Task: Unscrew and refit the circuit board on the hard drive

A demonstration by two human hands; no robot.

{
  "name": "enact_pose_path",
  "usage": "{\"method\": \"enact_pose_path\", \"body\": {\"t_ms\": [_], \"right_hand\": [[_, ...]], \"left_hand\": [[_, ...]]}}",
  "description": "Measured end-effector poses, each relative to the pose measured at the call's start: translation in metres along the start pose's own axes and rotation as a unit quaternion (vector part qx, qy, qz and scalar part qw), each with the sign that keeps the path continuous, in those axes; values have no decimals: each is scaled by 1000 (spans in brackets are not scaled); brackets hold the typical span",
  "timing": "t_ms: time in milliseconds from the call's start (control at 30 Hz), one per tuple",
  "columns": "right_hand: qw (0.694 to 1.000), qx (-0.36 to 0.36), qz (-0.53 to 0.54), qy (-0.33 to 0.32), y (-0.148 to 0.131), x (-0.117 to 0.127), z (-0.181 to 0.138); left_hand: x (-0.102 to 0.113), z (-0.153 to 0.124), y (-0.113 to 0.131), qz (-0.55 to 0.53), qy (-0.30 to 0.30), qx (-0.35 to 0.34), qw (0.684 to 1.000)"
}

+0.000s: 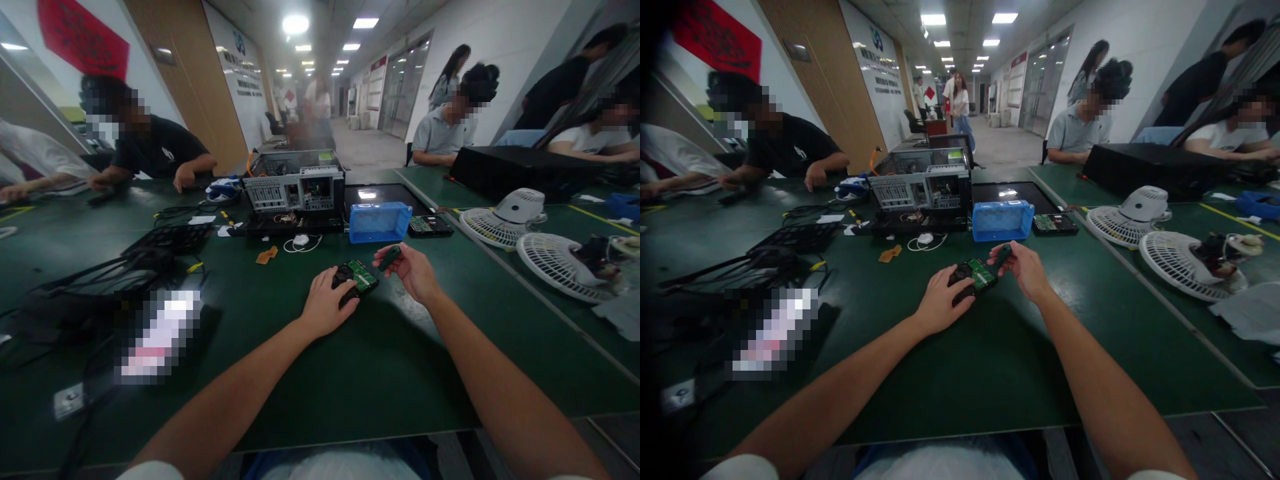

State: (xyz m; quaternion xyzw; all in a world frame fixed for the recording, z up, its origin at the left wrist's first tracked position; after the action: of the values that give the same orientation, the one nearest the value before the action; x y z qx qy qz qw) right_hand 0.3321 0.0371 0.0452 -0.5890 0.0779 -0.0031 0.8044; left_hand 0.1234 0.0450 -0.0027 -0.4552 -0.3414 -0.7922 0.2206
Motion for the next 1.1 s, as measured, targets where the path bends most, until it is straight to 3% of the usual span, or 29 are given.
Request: {"method": "enact_pose_path", "body": {"t_ms": [900,1100], "right_hand": [[999,-13,15,-34,7,7,2],[997,-3,20,-70,4,2,0]], "left_hand": [[-3,1,-2,-4,0,1,1000],[-2,0,-2,1,-8,1,1000]]}}
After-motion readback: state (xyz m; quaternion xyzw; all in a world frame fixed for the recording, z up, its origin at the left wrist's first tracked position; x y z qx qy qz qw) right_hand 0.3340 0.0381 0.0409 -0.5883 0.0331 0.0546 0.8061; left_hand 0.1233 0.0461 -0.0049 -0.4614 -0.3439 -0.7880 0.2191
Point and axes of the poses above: each hand's wrist, its own z-axis towards the middle knuckle, its own x-axis out of the back of the hand, y = z × x, the point moved 7 cm from there along z, towards the middle knuckle, and after that the axes turned 4 degrees about x, right-handed, at the moved point
